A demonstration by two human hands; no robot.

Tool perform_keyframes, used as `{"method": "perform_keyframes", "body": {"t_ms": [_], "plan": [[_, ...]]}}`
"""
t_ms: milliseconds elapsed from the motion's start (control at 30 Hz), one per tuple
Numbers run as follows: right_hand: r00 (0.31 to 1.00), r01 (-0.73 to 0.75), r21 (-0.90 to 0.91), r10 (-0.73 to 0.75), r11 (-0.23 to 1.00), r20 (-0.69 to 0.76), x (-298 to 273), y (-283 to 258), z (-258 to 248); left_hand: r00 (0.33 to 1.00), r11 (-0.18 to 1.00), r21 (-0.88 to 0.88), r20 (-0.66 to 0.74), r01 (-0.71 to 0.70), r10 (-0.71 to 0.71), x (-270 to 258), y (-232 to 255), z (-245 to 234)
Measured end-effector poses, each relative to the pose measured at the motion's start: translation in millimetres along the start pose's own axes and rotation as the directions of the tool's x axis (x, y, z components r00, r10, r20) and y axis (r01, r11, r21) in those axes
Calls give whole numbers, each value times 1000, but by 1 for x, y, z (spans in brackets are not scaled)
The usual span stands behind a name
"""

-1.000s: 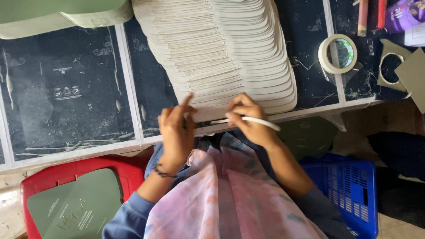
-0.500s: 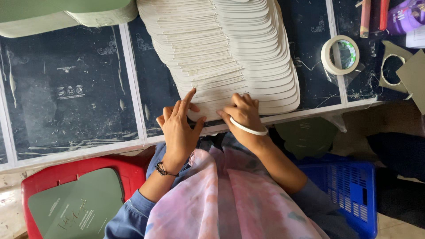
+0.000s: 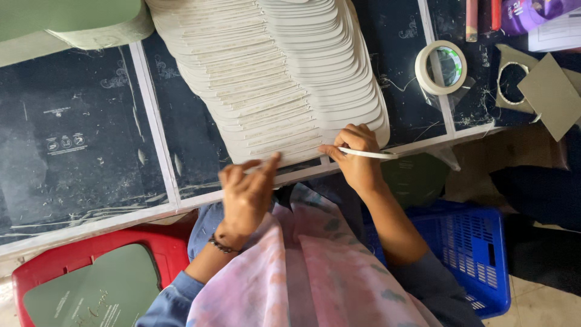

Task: The person applies adhesive tape to the edges of a stack of white paper cutouts. They repeatedly pull tape from a roll and press it onto the side of the stack, working through the pile one by one.

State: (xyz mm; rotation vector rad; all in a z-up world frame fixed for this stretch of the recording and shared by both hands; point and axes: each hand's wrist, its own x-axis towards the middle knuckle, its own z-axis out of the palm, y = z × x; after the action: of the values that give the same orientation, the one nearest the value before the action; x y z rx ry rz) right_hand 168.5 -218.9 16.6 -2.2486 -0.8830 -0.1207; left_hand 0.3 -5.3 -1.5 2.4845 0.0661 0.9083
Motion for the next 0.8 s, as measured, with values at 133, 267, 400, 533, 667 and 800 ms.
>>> {"method": "perform_keyframes", "body": {"t_ms": [133,267,400,533,667,800], "plan": [[999,48,-48,-49,998,-19,-3,1,1,984,991,-74,130,-110,119,29,38,1],[994,100,-55,-98,993,47,2,-13,-19,956,960,-145,140,-239,259,34,52,8],[961,272,-212,-276,939,13,13,-34,-46,960,944,-226,94,-239,265,21,48,1],[914,376,-227,-400,898,-68,-3,-8,-25,951,984,-21,254,-174,174,4,39,4],[861,438,-286,-490,852,-139,-7,1,-13,940,983,-2,293,-184,177,0,39,6],[839,491,-272,-533,828,-108,5,21,-5,940,978,-2,276,-209,202,17,46,-6]]}}
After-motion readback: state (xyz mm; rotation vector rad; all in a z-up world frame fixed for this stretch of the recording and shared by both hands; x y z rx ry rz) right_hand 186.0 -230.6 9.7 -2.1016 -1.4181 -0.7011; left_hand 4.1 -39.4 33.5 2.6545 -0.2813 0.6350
